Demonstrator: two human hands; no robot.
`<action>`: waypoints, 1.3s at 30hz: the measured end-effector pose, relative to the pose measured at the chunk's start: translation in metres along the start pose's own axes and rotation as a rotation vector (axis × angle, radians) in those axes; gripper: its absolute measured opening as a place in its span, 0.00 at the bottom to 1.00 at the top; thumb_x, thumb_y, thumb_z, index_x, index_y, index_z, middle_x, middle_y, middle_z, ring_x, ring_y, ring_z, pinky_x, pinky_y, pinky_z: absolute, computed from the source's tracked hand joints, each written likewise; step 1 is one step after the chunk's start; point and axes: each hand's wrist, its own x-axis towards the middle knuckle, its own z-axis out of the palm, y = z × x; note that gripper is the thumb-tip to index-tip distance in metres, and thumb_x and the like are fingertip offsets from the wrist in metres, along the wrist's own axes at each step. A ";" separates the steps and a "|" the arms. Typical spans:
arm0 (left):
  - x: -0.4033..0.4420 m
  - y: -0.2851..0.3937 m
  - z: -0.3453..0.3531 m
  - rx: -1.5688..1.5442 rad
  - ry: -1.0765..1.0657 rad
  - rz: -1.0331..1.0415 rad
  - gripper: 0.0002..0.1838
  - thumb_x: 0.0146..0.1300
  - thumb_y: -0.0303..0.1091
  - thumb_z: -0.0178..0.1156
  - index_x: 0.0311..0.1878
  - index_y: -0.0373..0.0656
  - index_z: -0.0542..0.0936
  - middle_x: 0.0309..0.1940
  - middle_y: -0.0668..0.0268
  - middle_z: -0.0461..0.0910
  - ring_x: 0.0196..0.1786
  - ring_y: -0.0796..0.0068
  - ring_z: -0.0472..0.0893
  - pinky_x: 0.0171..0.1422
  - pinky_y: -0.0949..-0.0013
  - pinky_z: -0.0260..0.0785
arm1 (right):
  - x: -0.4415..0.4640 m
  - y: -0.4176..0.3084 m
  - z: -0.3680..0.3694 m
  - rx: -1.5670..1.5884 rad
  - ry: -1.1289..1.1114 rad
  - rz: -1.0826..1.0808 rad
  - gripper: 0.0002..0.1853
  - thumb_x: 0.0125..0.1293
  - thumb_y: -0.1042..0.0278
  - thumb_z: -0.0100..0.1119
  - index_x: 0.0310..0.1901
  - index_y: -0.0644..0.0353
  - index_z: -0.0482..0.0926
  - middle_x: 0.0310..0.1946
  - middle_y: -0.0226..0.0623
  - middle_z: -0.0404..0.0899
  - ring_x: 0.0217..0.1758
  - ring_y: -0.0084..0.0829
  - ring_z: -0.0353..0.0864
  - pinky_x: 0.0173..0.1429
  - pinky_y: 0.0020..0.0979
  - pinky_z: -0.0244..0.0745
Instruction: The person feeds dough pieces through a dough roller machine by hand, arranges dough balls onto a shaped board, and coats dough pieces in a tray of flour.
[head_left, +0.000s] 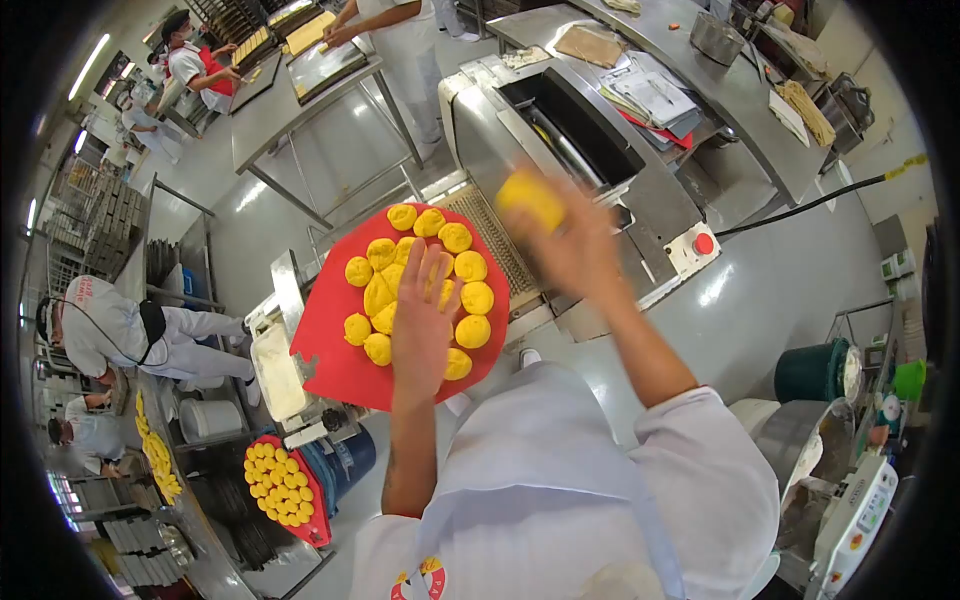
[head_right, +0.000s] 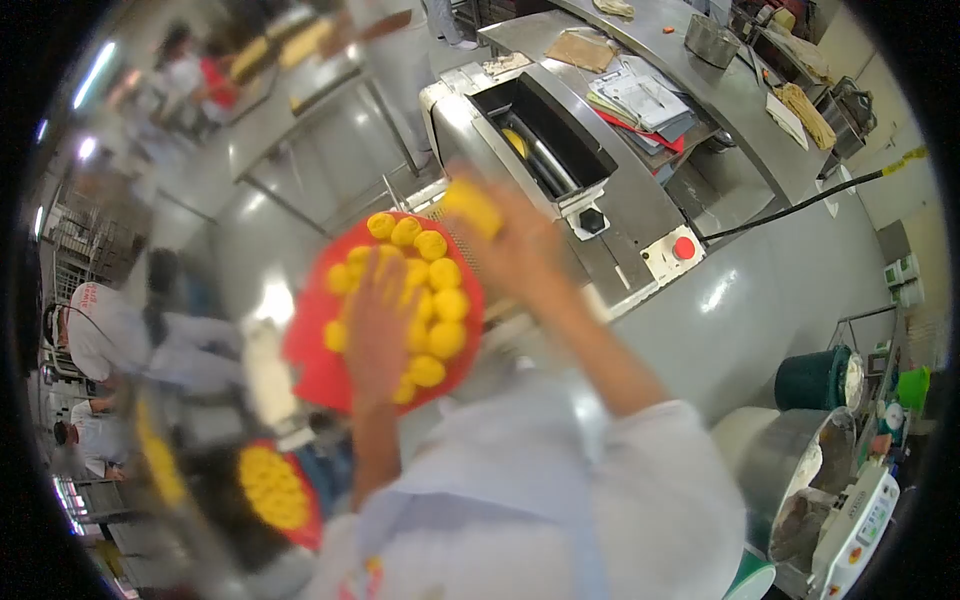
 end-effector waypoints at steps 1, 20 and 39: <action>-0.002 0.007 -0.005 0.244 0.019 0.046 0.30 0.75 0.44 0.55 0.75 0.44 0.63 0.72 0.58 0.65 0.74 0.63 0.65 0.77 0.57 0.57 | 0.029 0.027 -0.005 0.110 0.335 -0.249 0.20 0.66 0.61 0.67 0.56 0.62 0.81 0.44 0.45 0.85 0.43 0.34 0.86 0.47 0.33 0.79; -0.127 -0.063 -0.142 1.268 0.531 -0.098 0.27 0.57 0.43 0.73 0.55 0.40 0.75 0.50 0.57 0.76 0.50 0.59 0.77 0.52 0.58 0.71 | -0.133 0.053 0.149 -0.336 -0.605 -0.255 0.26 0.56 0.53 0.73 0.55 0.55 0.82 0.61 0.44 0.71 0.64 0.46 0.66 0.65 0.48 0.60; -0.050 -0.120 -0.096 1.679 -0.116 -0.032 0.25 0.57 0.35 0.68 0.57 0.45 0.71 0.56 0.50 0.74 0.49 0.43 0.81 0.48 0.48 0.77 | 0.072 0.043 -0.049 0.365 0.667 -0.363 0.25 0.66 0.72 0.68 0.64 0.65 0.73 0.54 0.40 0.80 0.53 0.27 0.80 0.59 0.30 0.78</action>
